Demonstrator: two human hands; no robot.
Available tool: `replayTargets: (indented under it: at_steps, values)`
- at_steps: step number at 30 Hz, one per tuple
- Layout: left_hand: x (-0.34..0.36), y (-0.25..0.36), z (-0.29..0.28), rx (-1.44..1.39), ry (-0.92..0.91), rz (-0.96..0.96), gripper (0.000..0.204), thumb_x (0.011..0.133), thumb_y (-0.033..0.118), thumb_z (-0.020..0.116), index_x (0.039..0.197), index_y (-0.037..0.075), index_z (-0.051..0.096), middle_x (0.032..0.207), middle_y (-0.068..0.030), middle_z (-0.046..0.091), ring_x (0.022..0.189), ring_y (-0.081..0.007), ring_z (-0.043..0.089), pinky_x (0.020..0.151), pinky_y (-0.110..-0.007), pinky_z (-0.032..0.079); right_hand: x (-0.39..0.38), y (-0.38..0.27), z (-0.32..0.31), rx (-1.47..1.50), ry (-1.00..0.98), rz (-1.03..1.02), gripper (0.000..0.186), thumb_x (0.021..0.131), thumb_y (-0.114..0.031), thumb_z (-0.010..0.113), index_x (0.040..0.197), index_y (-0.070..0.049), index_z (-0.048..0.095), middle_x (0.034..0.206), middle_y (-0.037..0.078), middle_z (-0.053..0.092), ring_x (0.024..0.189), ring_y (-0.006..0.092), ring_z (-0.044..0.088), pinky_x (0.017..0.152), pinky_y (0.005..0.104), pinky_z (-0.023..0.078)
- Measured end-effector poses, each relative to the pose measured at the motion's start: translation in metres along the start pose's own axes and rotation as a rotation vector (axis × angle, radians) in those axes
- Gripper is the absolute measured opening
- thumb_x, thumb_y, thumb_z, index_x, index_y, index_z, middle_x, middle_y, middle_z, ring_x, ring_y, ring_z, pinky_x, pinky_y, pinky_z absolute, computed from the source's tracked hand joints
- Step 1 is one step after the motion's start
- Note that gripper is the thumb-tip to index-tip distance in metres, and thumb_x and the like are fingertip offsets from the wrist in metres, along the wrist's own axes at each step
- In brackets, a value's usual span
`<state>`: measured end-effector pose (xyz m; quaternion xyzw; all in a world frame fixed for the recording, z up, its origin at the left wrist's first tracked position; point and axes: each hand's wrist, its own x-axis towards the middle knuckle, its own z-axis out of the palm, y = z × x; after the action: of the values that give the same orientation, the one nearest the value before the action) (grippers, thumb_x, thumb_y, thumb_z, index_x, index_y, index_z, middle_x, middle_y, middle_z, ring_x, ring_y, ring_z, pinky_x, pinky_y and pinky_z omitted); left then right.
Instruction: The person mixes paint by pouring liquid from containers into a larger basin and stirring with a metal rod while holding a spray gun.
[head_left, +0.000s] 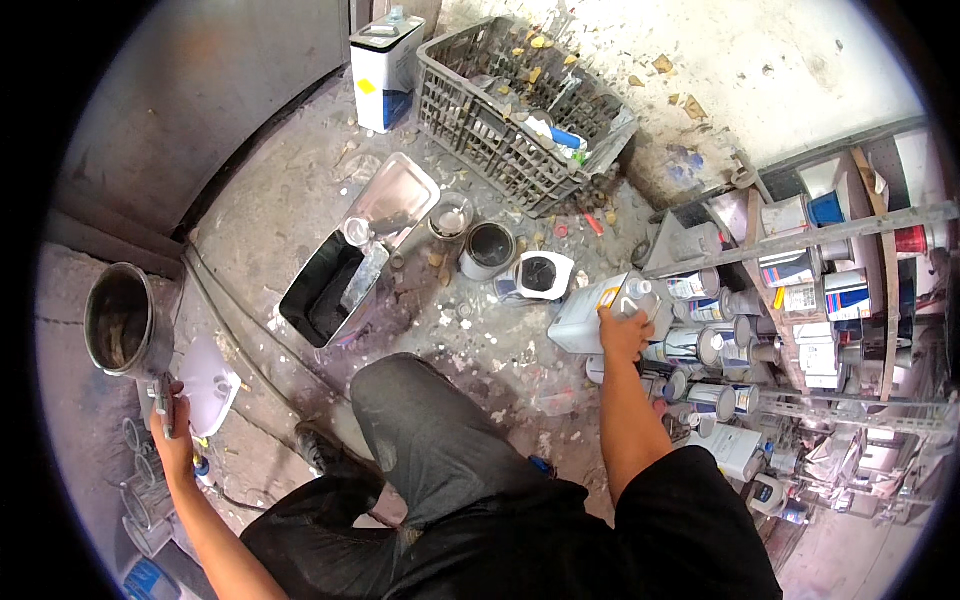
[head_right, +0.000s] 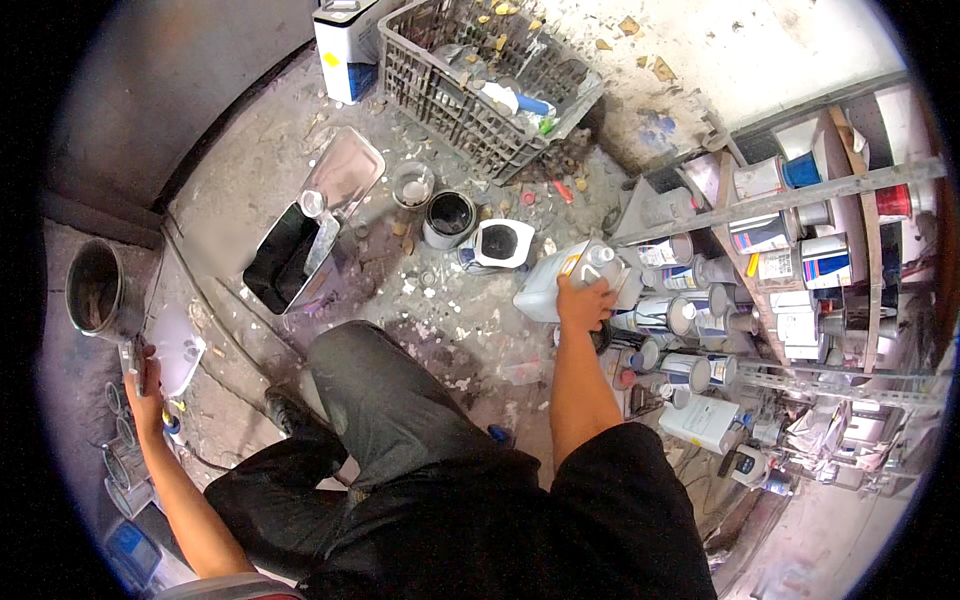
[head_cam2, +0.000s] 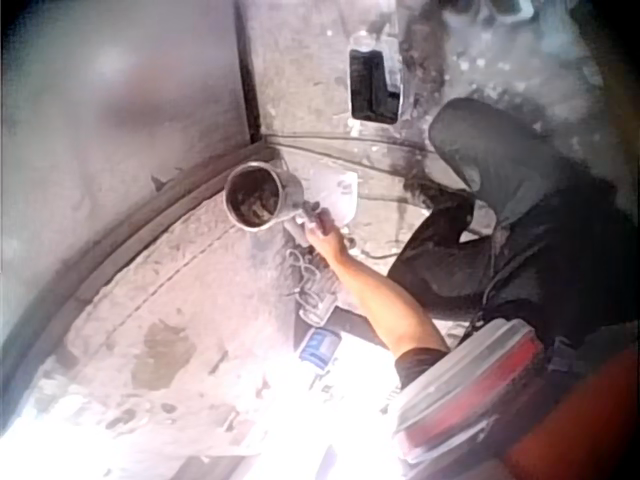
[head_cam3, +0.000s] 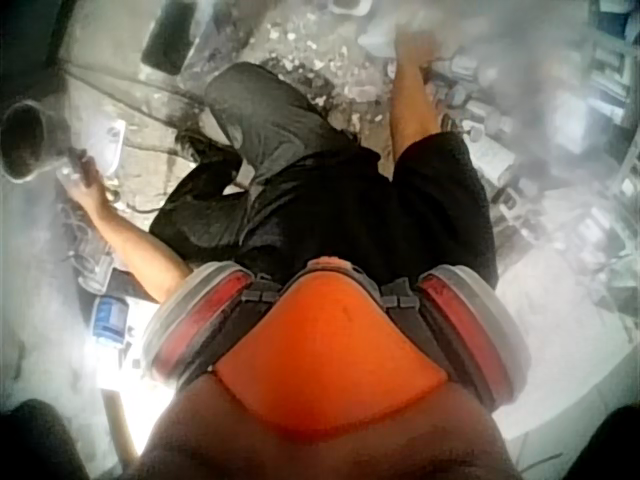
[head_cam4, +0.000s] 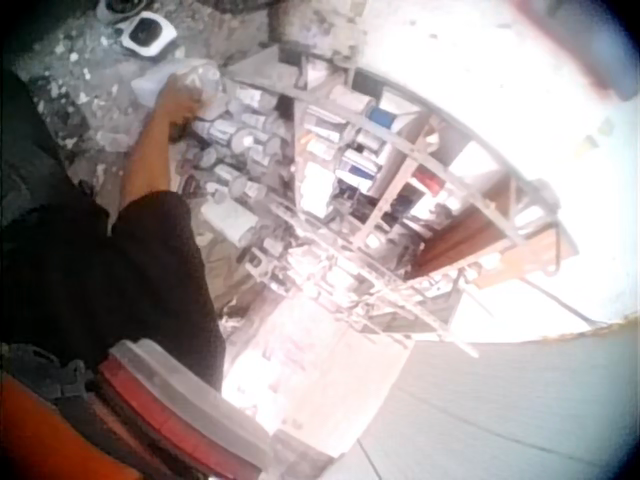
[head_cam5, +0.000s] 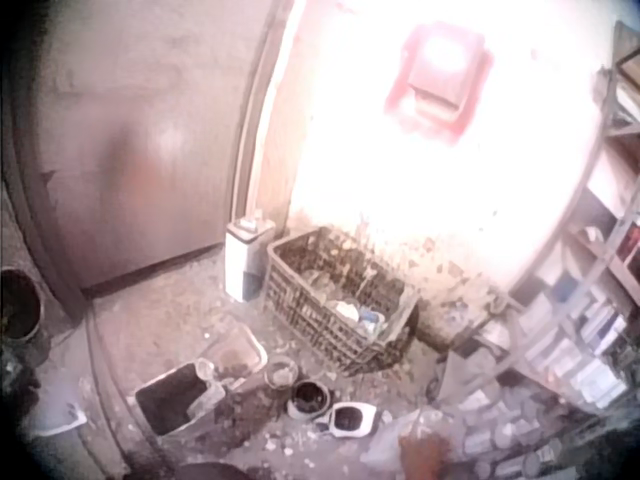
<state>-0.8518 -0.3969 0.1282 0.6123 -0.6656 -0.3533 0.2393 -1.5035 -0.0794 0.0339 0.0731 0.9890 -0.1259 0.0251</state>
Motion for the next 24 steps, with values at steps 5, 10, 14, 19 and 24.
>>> replayTargets:
  at_steps: [5, 10, 14, 19, 24]
  values:
    - [0.005, -0.024, -0.015, 0.072, 0.004, 0.044, 0.025, 0.085, 0.010, 0.056, 0.107, -0.001, 0.062, 0.086, -0.0031, 0.059, 0.074, -0.0113, 0.051, 0.066, -0.027, 0.042, -0.004, 0.000, 0.013, -0.103, 0.023, -0.084, 0.088, 0.068, -0.051, 0.072, 0.136, -0.009, 0.038, 0.147, 0.022, 0.025, 0.129, 0.0463, 0.031, 0.098, 0.0619, 0.033]
    - [0.005, 0.011, 0.004, 0.074, 0.036, 0.062, 0.021, 0.083, 0.008, 0.060, 0.103, 0.001, 0.063, 0.083, -0.0032, 0.061, 0.075, -0.0135, 0.054, 0.069, -0.029, 0.044, -0.029, 0.003, 0.005, -0.019, 0.175, -0.707, 0.062, 0.081, -0.036, 0.066, 0.131, -0.004, 0.046, 0.133, 0.024, 0.044, 0.123, 0.0410, 0.041, 0.101, 0.0507, 0.035]
    - [0.001, 0.006, -0.002, 0.071, 0.059, 0.016, 0.020, 0.083, 0.009, 0.062, 0.101, 0.001, 0.064, 0.085, -0.0050, 0.063, 0.077, -0.0148, 0.056, 0.071, -0.030, 0.045, -0.127, -0.066, -0.005, 0.319, -0.488, -1.138, 0.037, 0.088, -0.018, 0.061, 0.120, -0.002, 0.054, 0.113, 0.020, 0.057, 0.097, 0.0326, 0.061, 0.084, 0.0415, 0.049]
    - [-0.005, 0.015, -0.001, 0.005, 0.083, 0.004, 0.019, 0.083, 0.009, 0.062, 0.100, 0.002, 0.065, 0.084, -0.0067, 0.063, 0.077, -0.0158, 0.057, 0.070, -0.031, 0.045, -0.213, -0.177, 0.004, 0.521, -0.415, -1.406, 0.035, 0.087, -0.019, 0.062, 0.118, -0.003, 0.055, 0.107, 0.017, 0.056, 0.089, 0.0338, 0.062, 0.077, 0.0420, 0.051]
    - [-0.007, 0.024, -0.003, 0.040, 0.071, 0.020, 0.020, 0.083, 0.009, 0.061, 0.101, 0.002, 0.063, 0.085, -0.0065, 0.063, 0.078, -0.0157, 0.057, 0.072, -0.030, 0.045, -0.248, -0.228, 0.003, 0.048, -0.307, -1.437, 0.031, 0.087, -0.023, 0.063, 0.108, -0.001, 0.055, 0.108, 0.020, 0.055, 0.095, 0.0385, 0.060, 0.078, 0.0462, 0.050]
